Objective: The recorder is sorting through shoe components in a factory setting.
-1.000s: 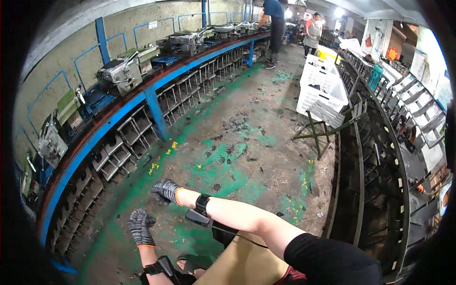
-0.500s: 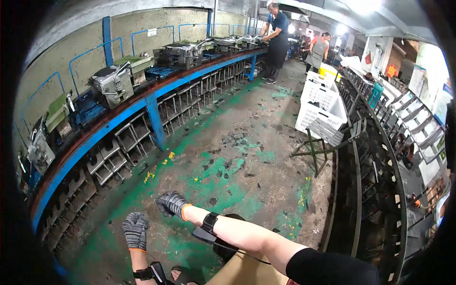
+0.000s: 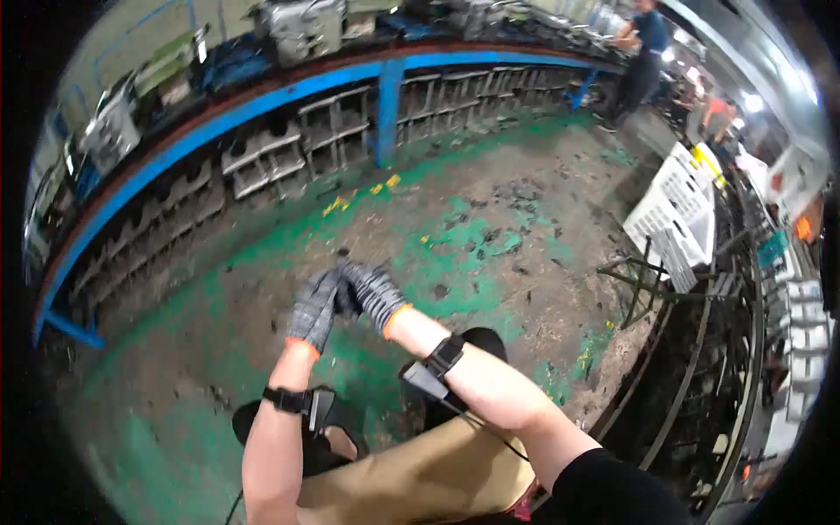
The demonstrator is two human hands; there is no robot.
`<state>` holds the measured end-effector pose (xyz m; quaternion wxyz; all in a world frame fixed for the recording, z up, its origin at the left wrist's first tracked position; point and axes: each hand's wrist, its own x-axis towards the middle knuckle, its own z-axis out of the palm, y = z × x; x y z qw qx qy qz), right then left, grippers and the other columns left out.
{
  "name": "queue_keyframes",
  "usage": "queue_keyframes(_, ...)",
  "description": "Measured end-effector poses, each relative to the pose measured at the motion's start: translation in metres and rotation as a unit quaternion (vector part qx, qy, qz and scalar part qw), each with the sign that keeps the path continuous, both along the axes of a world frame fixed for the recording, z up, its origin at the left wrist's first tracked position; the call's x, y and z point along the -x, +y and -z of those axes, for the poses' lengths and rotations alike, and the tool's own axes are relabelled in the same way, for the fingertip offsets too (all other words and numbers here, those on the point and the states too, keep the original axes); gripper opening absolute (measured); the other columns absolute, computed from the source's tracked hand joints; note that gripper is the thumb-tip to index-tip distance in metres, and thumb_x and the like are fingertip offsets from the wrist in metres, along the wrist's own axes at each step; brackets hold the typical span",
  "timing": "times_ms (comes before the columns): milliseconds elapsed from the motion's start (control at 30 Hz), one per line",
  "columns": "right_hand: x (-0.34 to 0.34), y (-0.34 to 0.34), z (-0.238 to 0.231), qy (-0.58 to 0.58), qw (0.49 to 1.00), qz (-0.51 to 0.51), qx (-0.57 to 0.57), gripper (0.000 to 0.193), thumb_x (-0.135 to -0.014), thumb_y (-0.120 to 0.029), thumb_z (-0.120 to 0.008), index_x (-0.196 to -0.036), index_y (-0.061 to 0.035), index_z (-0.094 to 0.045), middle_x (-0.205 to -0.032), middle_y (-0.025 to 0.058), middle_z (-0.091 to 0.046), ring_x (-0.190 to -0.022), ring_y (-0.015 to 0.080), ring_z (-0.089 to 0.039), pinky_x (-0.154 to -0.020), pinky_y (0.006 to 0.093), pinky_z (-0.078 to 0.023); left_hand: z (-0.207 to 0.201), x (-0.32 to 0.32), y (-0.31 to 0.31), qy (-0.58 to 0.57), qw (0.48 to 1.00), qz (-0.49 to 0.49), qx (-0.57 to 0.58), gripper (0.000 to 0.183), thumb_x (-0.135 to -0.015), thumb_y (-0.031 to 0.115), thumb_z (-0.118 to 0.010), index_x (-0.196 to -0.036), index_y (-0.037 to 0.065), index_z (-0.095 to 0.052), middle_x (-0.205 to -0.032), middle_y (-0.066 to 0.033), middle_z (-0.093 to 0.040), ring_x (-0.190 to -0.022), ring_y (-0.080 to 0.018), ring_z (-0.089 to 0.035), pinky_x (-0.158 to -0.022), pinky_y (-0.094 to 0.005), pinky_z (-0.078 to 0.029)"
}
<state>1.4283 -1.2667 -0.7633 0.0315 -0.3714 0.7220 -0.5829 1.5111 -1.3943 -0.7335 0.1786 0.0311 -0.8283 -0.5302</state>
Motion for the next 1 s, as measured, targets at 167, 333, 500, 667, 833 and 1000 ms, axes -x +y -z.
queue_keyframes(167, -0.017, -0.007, -0.051, -0.352, 0.935, 0.045, 0.013, 0.030, -0.093, -0.031, -0.059, -0.092, -0.0025, -0.068, -0.078, 0.0099, -0.067, -0.064, 0.0191, -0.060, -0.059, 0.0344, -0.046, -0.005, -0.005, -0.011, -0.005, 1.000, 0.005, 0.008, 0.028, -0.098, 0.019, -0.047, -0.107, -0.001, -0.064, -0.094, -0.0130, -0.067, -0.084, -0.0231, -0.062, -0.077, -0.0367, -0.049)
queue_keyframes(333, -0.032, -0.013, -0.046, -0.142, 0.987, -0.009, -0.080, 0.030, -0.097, -0.007, -0.044, -0.122, -0.0039, -0.061, -0.093, 0.0124, -0.068, -0.074, 0.0155, -0.061, -0.066, 0.0305, -0.052, -0.011, -0.018, -0.013, -0.107, 0.975, -0.017, -0.196, 0.028, -0.097, 0.019, -0.050, -0.103, -0.004, -0.065, -0.092, -0.0144, -0.069, -0.081, -0.0207, -0.062, -0.076, -0.0347, -0.049)
queue_keyframes(500, -0.023, -0.011, -0.058, -0.343, 0.936, 0.048, -0.058, 0.027, -0.098, -0.007, -0.047, -0.120, -0.0009, -0.062, -0.084, 0.0092, -0.068, -0.068, 0.0144, -0.060, -0.061, 0.0299, -0.050, -0.017, -0.009, -0.008, -0.055, 0.997, -0.023, -0.041, 0.028, -0.098, 0.021, -0.049, -0.099, -0.003, -0.063, -0.089, -0.0153, -0.068, -0.080, -0.0239, -0.061, -0.076, -0.0348, -0.048)
queue_keyframes(667, -0.020, -0.006, -0.051, -0.289, 0.952, 0.017, -0.104, 0.035, -0.095, -0.001, -0.046, -0.129, -0.0021, -0.056, -0.099, 0.0132, -0.069, -0.080, 0.0162, -0.064, -0.073, 0.0306, -0.054, -0.018, -0.008, -0.009, -0.100, 0.983, -0.008, -0.154, 0.026, -0.097, 0.019, -0.050, -0.099, -0.004, -0.063, -0.090, -0.0147, -0.068, -0.080, -0.0216, -0.061, -0.076, -0.0336, -0.049)
queue_keyframes(833, -0.028, -0.005, -0.051, -0.143, 0.985, 0.013, -0.097, 0.037, -0.094, 0.000, -0.047, -0.130, -0.0030, -0.056, -0.098, 0.0128, -0.069, -0.080, 0.0164, -0.064, -0.072, 0.0303, -0.054, -0.015, -0.009, -0.011, -0.124, 0.978, 0.007, -0.169, 0.026, -0.097, 0.019, -0.050, -0.100, -0.004, -0.063, -0.090, -0.0141, -0.068, -0.080, -0.0210, -0.061, -0.076, -0.0335, -0.049)
queue_keyframes(1000, -0.026, -0.003, -0.056, -0.070, 0.978, 0.024, -0.195, 0.030, -0.096, -0.004, -0.049, -0.124, -0.0022, -0.059, -0.092, 0.0104, -0.069, -0.072, 0.0137, -0.062, -0.067, 0.0290, -0.053, -0.018, -0.013, -0.005, -0.052, 0.990, -0.018, -0.132, 0.025, -0.097, 0.018, -0.051, -0.101, -0.003, -0.064, -0.088, -0.0134, -0.068, -0.078, -0.0214, -0.061, -0.075, -0.0341, -0.049)
